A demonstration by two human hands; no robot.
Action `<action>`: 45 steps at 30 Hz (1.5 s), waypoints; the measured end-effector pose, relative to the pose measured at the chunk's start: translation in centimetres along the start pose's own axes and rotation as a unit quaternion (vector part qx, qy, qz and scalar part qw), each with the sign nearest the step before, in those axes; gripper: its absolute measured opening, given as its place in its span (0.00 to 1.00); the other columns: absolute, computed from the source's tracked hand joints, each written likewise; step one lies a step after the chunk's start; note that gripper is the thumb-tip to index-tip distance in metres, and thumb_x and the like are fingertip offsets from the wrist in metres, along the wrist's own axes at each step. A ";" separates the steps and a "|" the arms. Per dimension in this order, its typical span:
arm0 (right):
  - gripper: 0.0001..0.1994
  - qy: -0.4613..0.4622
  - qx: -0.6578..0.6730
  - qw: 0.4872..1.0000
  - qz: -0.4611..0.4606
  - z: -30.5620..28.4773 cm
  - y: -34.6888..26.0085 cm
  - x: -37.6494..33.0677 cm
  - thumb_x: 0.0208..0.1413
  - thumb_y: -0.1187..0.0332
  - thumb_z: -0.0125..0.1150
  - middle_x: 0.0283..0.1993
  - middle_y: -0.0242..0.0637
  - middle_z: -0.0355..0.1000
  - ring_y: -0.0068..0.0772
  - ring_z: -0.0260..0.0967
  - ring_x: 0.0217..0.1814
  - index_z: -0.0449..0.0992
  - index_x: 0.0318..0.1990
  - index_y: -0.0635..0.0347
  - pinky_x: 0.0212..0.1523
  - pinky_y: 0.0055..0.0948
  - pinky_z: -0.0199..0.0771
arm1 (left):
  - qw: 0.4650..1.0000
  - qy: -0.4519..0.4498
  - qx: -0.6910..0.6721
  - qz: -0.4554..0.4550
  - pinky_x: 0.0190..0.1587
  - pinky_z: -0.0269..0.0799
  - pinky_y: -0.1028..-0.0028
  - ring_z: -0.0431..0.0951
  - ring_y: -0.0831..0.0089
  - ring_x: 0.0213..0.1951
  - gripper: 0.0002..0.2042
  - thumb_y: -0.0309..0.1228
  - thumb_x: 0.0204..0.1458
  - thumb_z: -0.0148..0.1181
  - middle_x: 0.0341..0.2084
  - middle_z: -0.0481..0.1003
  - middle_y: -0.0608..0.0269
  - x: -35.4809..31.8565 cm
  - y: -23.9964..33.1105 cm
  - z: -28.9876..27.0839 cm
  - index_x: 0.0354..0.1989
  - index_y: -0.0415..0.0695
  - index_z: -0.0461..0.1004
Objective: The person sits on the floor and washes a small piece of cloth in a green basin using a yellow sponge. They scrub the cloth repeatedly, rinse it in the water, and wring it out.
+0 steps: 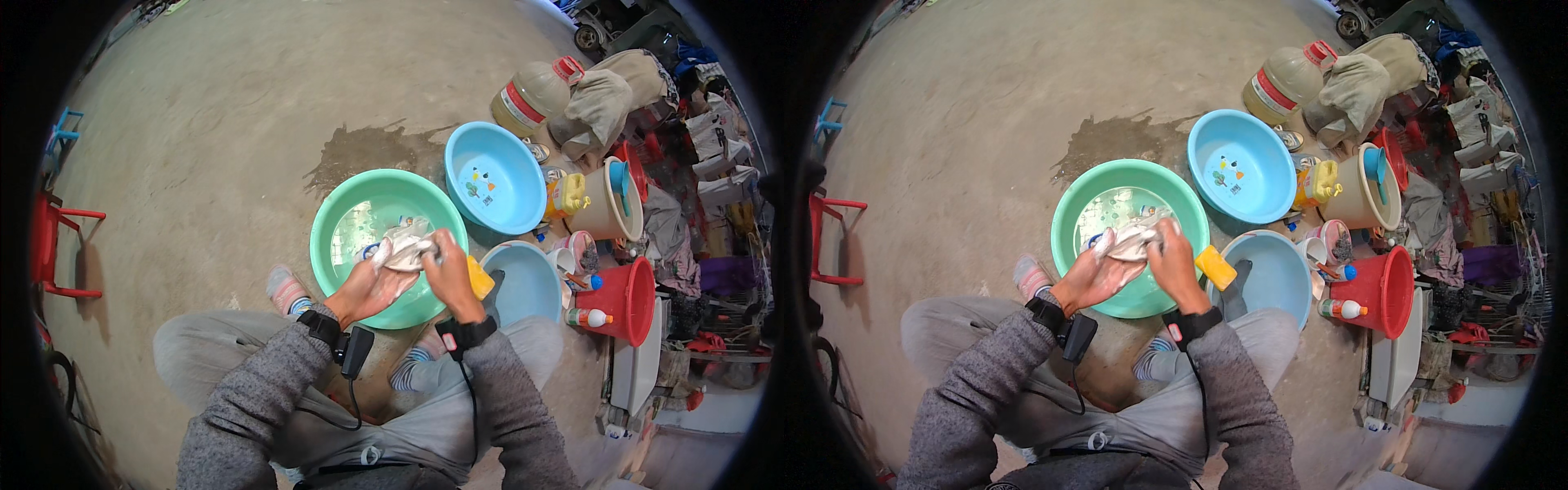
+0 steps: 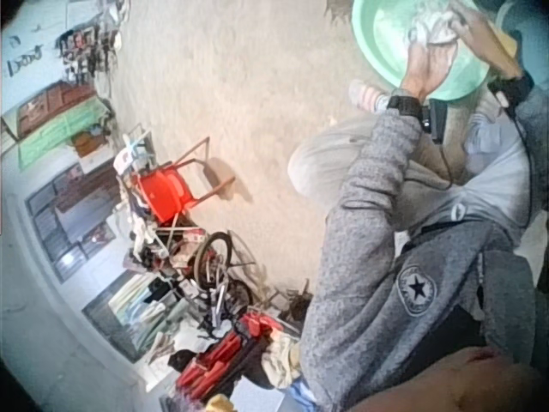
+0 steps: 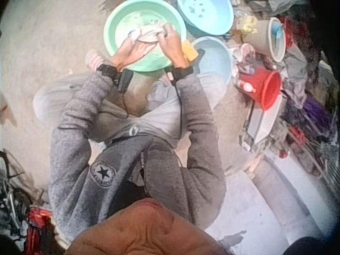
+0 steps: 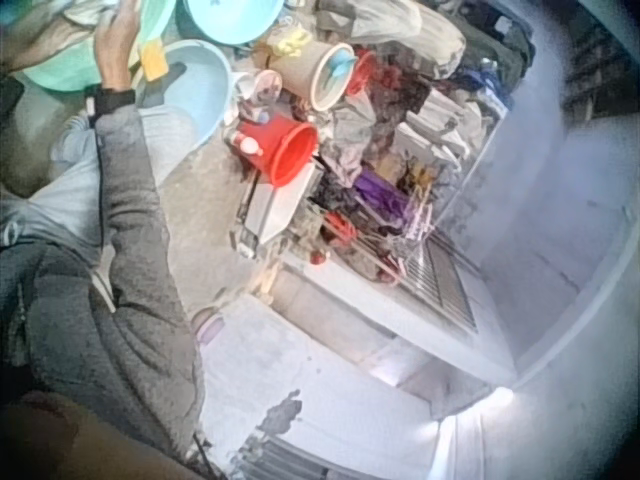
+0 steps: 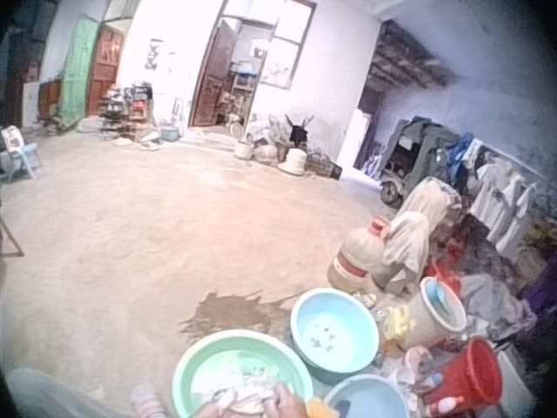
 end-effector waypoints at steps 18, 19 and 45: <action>0.12 -0.005 0.018 1.000 -0.013 0.2 -0.3 -0.2 0.48 0.77 0.52 0.41 0.54 0.69 0.60 0.68 0.43 0.69 0.42 0.65 0.44 0.46 0.69 | 1.000 0.014 0.011 0.013 0.63 0.60 0.65 0.65 0.65 0.60 0.26 0.47 0.65 0.34 0.60 0.63 0.57 0.1 -0.1 -0.4 0.65 0.43 0.55; 0.12 -0.026 0.023 0.999 -0.017 0.3 -0.3 -0.2 0.48 0.77 0.52 0.41 0.54 0.69 0.60 0.68 0.44 0.69 0.42 0.65 0.44 0.46 0.69 | 0.999 0.041 0.025 0.004 0.63 0.61 0.65 0.65 0.65 0.60 0.26 0.47 0.65 0.34 0.60 0.63 0.57 0.1 -0.1 -0.7 0.65 0.43 0.55; 0.10 -0.016 0.044 0.998 -0.041 0.6 -1.8 -0.5 0.50 0.78 0.51 0.37 0.50 0.69 0.56 0.70 0.38 0.69 0.41 0.64 0.39 0.40 0.70 | 1.000 0.003 0.019 0.006 0.65 0.56 0.63 0.62 0.62 0.62 0.27 0.48 0.65 0.34 0.62 0.61 0.53 -0.1 0.2 0.1 0.65 0.40 0.55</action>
Point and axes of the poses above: each hand's wrist, its own x-axis towards the middle knuckle, its own z-axis out of the palm, y = z × x, the point moved 5 cm from there along x, towards the middle knuckle
